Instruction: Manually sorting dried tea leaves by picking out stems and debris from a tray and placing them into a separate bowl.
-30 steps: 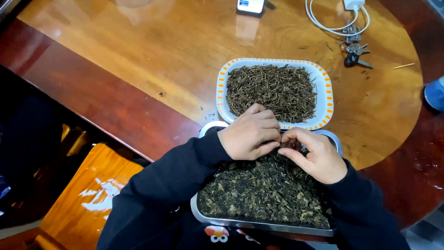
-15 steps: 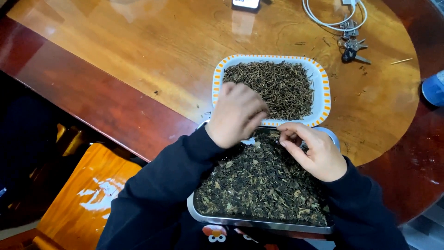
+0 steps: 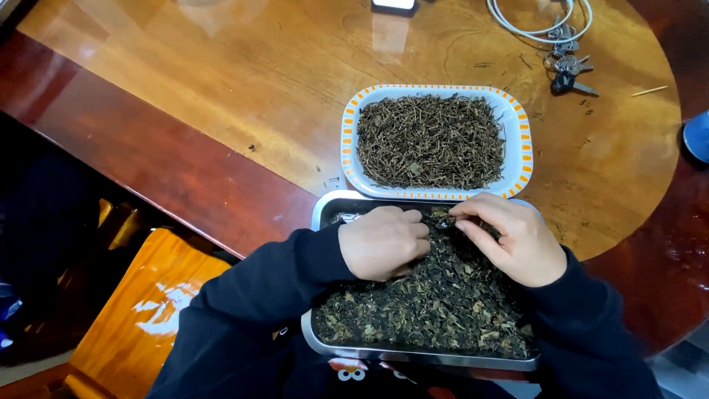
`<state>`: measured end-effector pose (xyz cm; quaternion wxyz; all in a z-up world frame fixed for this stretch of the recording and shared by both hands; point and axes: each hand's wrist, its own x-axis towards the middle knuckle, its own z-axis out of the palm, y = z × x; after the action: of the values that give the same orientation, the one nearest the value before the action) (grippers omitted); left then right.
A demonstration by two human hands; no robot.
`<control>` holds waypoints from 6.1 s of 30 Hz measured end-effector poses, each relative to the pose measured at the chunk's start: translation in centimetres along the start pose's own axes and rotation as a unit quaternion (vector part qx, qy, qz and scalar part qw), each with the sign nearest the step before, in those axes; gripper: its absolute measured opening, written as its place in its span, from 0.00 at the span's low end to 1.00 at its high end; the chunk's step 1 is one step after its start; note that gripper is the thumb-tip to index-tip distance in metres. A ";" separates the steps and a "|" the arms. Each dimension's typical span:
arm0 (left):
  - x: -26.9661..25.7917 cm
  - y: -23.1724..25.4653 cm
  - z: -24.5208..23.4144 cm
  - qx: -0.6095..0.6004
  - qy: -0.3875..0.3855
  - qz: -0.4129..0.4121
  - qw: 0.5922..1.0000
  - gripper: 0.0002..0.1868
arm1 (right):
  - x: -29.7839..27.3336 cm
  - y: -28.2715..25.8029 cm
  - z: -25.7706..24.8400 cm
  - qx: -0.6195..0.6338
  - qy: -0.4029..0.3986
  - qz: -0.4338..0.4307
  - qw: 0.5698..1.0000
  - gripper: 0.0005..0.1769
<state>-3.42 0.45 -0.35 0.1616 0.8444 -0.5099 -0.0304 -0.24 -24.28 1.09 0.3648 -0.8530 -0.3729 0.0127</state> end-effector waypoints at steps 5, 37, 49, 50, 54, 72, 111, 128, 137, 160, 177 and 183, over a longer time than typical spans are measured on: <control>0.1 -1.3 1.1 -0.046 0.026 0.008 0.999 0.06 | 0.1 -0.2 0.0 -0.003 0.003 -0.005 1.000 0.06; 0.7 -2.2 0.3 -0.203 0.092 -0.074 0.972 0.05 | -0.9 2.5 1.0 -0.082 -0.150 -0.084 0.982 0.06; 0.6 -2.4 0.2 -0.213 0.080 -0.070 0.971 0.05 | -0.2 0.7 1.4 -0.067 -0.190 -0.123 0.972 0.20; 0.7 -2.4 0.4 -0.203 0.094 -0.061 0.973 0.03 | -0.3 1.3 1.6 -0.088 -0.207 -0.125 0.966 0.23; 0.8 -2.2 0.4 -0.186 0.115 -0.046 0.975 0.02 | -0.7 2.1 2.6 -0.124 -0.231 -0.101 0.960 0.24; 1.1 -2.4 -0.4 -0.218 0.308 -0.020 0.926 0.07 | 0.0 -0.5 -0.6 0.073 -0.205 -0.154 0.964 0.08; -3.1 1.1 2.1 0.026 0.124 -0.071 0.989 0.05 | 0.0 -0.2 -0.9 0.043 -0.231 -0.061 0.970 0.11; -2.7 1.7 1.0 0.035 0.128 -0.066 0.989 0.02 | 0.0 0.0 -0.6 0.046 -0.228 -0.079 0.969 0.11; -1.8 0.1 -0.7 0.100 0.236 -0.118 0.959 0.06 | -0.1 -0.1 -0.6 0.042 -0.220 -0.077 0.972 0.11; -2.9 0.9 0.8 -0.148 0.172 -0.128 0.965 0.05 | -0.2 0.1 -0.5 0.056 -0.207 -0.082 0.973 0.11; -7.1 2.4 0.8 -0.354 0.323 -0.222 0.849 0.05 | 0.0 0.0 -0.6 0.051 -0.201 -0.118 0.971 0.11; -7.6 2.3 2.1 -0.381 0.388 -0.233 0.806 0.08 | 0.4 -2.3 -0.5 -0.018 -0.212 -0.118 0.970 0.13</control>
<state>-9.52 5.55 -2.52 0.6430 0.7495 -0.1402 0.0716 -1.21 -23.28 2.97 0.2610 -0.7871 -0.5402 0.1435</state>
